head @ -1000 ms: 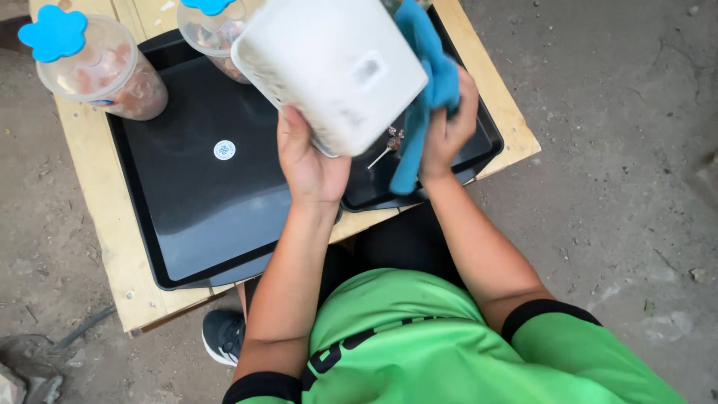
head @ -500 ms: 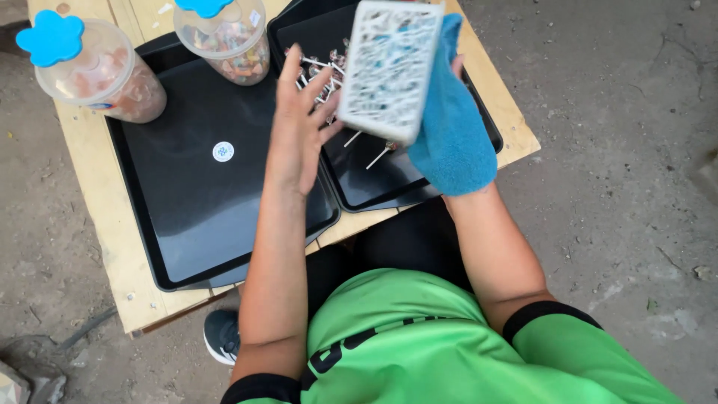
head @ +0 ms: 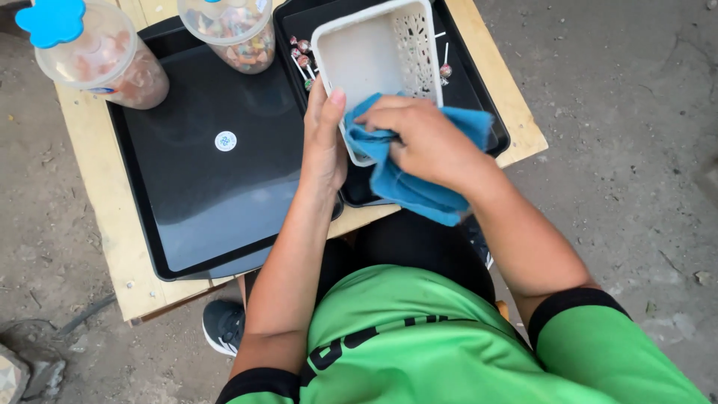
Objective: Cleaning a plastic basket with a cloth and then sorting lollipops into it from a tray
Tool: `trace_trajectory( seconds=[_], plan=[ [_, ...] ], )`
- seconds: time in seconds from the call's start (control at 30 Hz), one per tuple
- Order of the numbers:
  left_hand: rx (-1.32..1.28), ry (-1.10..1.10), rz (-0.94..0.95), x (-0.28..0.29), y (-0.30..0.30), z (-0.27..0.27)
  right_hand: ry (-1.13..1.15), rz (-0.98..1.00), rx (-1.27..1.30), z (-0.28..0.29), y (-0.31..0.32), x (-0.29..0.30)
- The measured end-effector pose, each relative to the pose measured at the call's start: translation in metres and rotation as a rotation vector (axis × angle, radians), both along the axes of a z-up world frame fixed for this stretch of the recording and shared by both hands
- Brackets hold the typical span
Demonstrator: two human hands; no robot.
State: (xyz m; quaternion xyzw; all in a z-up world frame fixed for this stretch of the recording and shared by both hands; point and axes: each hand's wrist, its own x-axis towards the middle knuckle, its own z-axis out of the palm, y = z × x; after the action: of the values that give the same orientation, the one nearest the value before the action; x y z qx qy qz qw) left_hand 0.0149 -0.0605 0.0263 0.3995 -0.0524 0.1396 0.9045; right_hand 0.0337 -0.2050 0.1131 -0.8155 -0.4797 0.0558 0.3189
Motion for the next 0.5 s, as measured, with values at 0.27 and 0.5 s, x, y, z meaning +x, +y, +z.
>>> trace_trajectory(
  seconds=[0.27, 0.5],
  plan=[
    [0.211, 0.151, -0.026, -0.009, -0.011, 0.014, -0.462, -0.161, 0.212, -0.028, 0.016, 0.028],
    [0.885, 0.08, 0.482, -0.022, -0.022, 0.032, -0.36, -0.553, 0.232, -0.057, 0.029, 0.025]
  ],
)
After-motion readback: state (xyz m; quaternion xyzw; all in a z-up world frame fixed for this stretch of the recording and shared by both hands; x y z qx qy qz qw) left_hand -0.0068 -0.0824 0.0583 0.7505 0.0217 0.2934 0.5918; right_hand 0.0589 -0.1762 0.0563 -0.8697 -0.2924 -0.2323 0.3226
